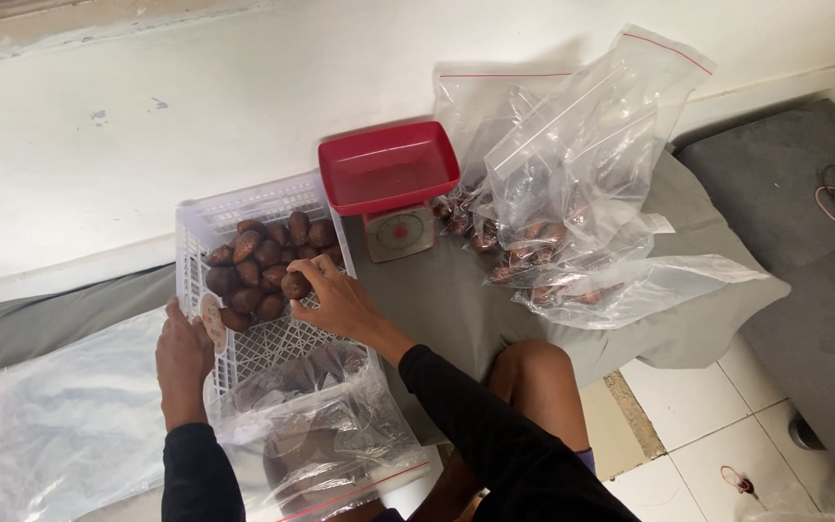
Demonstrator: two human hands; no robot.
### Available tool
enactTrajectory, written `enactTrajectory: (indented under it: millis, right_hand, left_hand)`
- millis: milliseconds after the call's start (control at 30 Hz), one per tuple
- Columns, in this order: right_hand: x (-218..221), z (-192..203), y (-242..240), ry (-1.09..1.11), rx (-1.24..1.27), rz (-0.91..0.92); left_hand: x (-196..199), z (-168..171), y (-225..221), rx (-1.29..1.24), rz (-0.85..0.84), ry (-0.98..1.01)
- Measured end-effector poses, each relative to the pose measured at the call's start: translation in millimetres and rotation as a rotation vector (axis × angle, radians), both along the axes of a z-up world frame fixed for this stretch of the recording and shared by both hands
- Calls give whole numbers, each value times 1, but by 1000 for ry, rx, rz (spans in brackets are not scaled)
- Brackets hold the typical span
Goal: Bagging snake fruits from a crate into plastic bags, weighing them, and sealing the bags.
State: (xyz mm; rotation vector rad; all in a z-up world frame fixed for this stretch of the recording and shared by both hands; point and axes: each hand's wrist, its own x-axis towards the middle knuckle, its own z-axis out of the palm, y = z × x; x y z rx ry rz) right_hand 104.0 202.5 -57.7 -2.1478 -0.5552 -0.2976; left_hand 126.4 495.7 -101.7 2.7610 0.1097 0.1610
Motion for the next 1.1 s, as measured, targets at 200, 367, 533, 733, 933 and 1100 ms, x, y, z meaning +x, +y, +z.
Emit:
enactTrajectory:
  millis: [200,367,533,733,933,1100]
  right_hand:
    - [11,7,-8,4,316,32]
    - [38,58,-44,-214,316,-130]
    - [87,111,-96,-181,142,-283]
    - [143,106,-129,221,-374,-462]
    - [176,68,-126,294,-572,-475]
    - [183,62,-117,304,-600,-502]
  left_hand:
    - [-3,17,-7,-142,40,113]
    - [-4,11,-9,-119,44,68]
    - [-7,12,-12,-104,70,78]
    - [3,1,-7,-107,85,124]
    - [-3,17,-12,-211,96,169]
    - [2,5,-6,-211,77,166]
